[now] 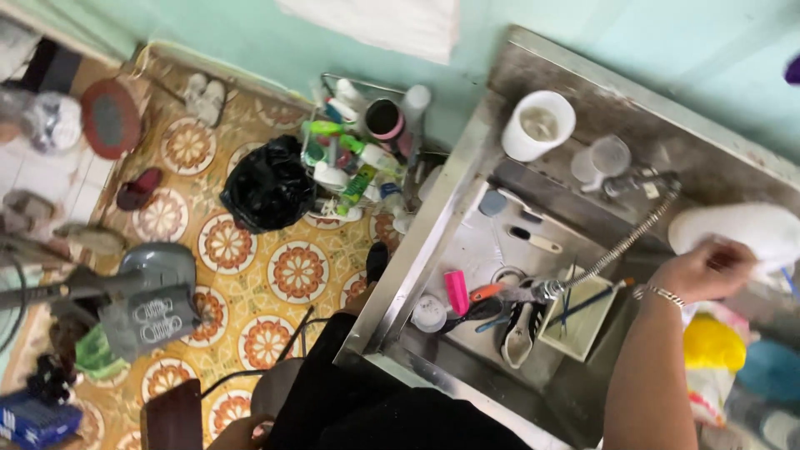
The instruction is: Cleaning a pair of black sneakers in a sink and then lacing a pair of white sneakers at a workstation.
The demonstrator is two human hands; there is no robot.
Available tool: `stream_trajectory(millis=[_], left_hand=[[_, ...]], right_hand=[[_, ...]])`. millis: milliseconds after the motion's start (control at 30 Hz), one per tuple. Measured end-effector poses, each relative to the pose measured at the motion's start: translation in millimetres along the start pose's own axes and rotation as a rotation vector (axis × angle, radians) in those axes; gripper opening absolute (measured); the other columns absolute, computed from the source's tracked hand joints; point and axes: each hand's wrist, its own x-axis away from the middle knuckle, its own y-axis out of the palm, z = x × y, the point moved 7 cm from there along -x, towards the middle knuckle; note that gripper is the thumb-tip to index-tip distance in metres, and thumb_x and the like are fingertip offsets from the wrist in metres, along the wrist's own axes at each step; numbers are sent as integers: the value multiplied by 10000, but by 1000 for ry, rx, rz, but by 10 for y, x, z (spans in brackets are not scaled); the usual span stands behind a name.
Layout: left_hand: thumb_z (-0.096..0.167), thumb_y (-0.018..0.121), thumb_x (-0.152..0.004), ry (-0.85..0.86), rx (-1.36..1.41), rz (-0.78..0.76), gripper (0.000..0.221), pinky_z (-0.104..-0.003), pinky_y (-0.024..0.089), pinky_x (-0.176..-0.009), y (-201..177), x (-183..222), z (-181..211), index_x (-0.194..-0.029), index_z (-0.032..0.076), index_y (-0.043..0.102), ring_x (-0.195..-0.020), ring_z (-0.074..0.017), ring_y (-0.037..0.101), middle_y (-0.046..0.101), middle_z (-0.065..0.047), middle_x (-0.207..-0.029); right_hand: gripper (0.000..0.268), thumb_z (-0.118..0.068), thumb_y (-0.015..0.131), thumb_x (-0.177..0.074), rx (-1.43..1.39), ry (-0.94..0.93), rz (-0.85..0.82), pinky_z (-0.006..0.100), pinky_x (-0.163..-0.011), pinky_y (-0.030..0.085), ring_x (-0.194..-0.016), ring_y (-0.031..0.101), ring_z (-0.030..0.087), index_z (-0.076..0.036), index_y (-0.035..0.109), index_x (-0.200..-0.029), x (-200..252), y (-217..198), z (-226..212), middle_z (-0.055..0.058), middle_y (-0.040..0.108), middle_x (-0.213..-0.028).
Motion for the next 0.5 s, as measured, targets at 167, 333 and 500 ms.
stream_trajectory(millis=[167, 333, 500], left_hand=[[319, 617, -941, -38, 115, 3, 373, -380, 574, -960, -183, -388, 294, -1286, 192, 685, -1103, -255, 734, 769, -96, -1164], [331, 568, -991, -297, 264, -71, 408, -369, 621, -956, -863, 144, 893, -1376, 201, 610, -1053, -239, 747, 808, -106, -1130], [305, 651, -948, -185, 276, 2, 370, -363, 590, -961, -308, 267, 200, -1280, 143, 666, -1110, -182, 723, 797, -59, -1187]], right_hand=[[234, -71, 611, -994, -591, 629, -492, 237, -691, 470, -859, 614, 91, -76, 629, -1228, 95, 969, -400, -20, 694, -1056], [285, -190, 437, -1076, -1151, 1159, -352, 356, -894, 593, -993, 682, 251, 23, 621, -1120, 4, 1500, 198, 150, 680, -1067], [303, -160, 373, -999, -860, 1183, -437, 440, -890, 580, -1058, 649, 257, -14, 618, -1101, 90, 1502, -105, 145, 660, -1126]])
